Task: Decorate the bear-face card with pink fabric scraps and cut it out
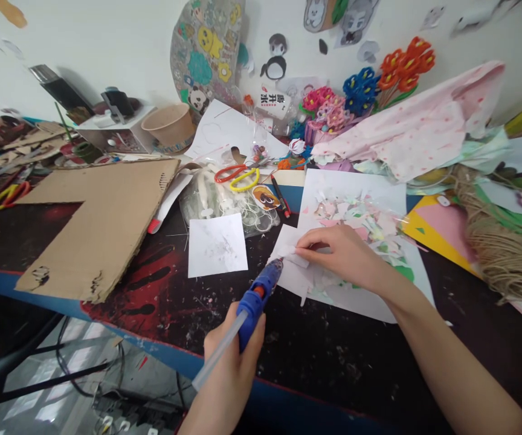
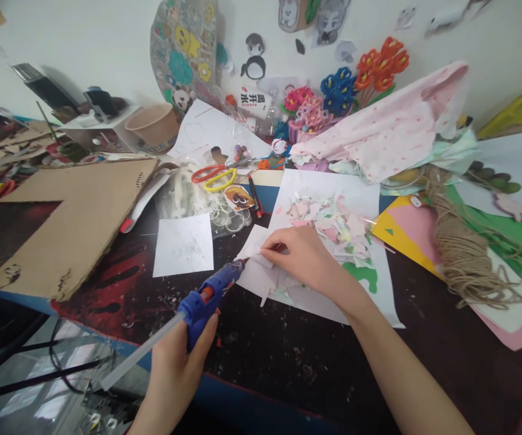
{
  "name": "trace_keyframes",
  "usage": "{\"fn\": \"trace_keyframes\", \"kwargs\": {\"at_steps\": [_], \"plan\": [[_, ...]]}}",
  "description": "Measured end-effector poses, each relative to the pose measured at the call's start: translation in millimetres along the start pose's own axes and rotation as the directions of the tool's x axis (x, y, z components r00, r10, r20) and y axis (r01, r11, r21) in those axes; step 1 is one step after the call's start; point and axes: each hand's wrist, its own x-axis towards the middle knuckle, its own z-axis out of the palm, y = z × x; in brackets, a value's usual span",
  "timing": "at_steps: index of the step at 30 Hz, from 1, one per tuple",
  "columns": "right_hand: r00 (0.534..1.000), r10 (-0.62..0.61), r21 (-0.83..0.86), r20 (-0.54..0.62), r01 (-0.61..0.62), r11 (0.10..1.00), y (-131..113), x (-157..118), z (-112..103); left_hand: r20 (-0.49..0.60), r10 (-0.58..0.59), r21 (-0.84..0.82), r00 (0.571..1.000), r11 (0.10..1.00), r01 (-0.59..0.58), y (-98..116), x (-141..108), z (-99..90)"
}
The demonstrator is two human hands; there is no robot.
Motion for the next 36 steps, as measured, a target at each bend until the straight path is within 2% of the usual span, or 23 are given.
{"fn": "trace_keyframes", "kwargs": {"at_steps": [3,8,10,15,23,30,36], "plan": [[1.0,-0.002,-0.005,0.01,0.002,1.0,0,0,0,-0.012,0.014,0.003,1.0,1.0,-0.014,1,-1,0.7],[1.0,0.001,-0.016,0.025,0.0,1.0,-2,-1,-1,0.028,0.1,0.012,0.995,0.995,-0.1,8,-7,10.0],[1.0,-0.007,-0.033,0.018,0.007,0.999,-2,-3,-1,0.032,0.094,0.015,0.995,0.995,-0.094,9,-7,9.1],[0.999,-0.038,-0.053,0.006,0.038,0.998,-1,-5,1,-0.007,-0.005,0.03,1.0,1.0,0.005,9,-4,0.2],[0.999,-0.032,-0.065,-0.004,0.032,0.997,-2,-6,2,0.035,0.089,0.043,0.995,0.995,-0.091,19,-12,8.9],[0.999,-0.041,-0.058,-0.006,0.041,0.997,1,-7,3,-0.044,0.005,0.093,0.999,0.996,-0.001,13,-9,-0.3],[0.999,-0.053,-0.032,0.0,0.053,0.998,3,-8,2,0.032,0.095,0.026,0.995,0.995,-0.096,21,-15,6.5]]}}
